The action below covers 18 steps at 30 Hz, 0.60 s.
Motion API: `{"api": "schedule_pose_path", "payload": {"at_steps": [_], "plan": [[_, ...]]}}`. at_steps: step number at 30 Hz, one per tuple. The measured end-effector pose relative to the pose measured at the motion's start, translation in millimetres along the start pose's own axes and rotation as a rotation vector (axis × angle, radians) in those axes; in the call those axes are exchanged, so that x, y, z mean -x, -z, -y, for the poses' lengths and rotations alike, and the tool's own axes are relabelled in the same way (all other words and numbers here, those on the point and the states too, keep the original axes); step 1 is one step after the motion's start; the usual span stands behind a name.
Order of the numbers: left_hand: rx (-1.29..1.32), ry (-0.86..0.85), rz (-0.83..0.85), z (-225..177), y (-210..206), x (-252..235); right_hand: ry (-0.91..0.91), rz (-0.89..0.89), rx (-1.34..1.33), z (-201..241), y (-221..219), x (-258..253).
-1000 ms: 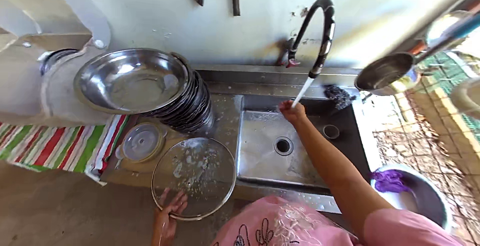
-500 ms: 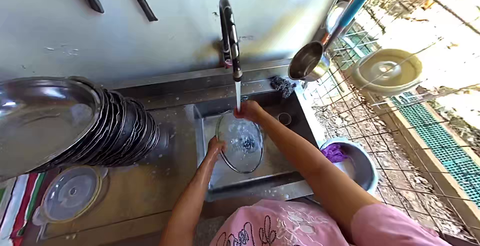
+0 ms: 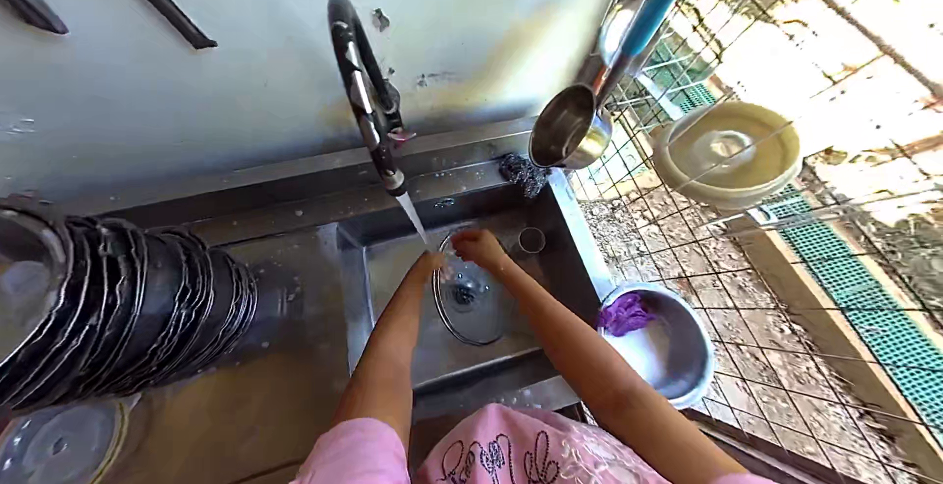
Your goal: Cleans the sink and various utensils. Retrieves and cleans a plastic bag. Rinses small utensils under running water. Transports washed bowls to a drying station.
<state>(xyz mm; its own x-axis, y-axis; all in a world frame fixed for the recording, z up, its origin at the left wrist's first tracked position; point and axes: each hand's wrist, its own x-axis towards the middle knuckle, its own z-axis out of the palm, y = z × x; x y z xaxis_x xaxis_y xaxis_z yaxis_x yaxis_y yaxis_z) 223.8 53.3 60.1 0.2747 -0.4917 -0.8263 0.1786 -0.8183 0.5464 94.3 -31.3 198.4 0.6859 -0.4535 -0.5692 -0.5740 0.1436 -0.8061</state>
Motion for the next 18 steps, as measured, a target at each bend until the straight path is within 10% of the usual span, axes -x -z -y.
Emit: {"api": "schedule_pose_path", "payload": {"at_steps": [9,15,18], "plan": [[0.51,0.086,-0.076,97.1,-127.3,62.5,-0.029,-0.03,-0.361,-3.5,-61.9,-27.8],[0.133,-0.322,-0.067,117.1,-8.9,156.6,-0.053,-0.221,-0.552,-13.6,-100.9,-66.1],[0.498,-0.372,-0.307,166.4,79.1,238.9,-0.125,-0.129,-0.332,13.6,-150.4,-52.4]]}}
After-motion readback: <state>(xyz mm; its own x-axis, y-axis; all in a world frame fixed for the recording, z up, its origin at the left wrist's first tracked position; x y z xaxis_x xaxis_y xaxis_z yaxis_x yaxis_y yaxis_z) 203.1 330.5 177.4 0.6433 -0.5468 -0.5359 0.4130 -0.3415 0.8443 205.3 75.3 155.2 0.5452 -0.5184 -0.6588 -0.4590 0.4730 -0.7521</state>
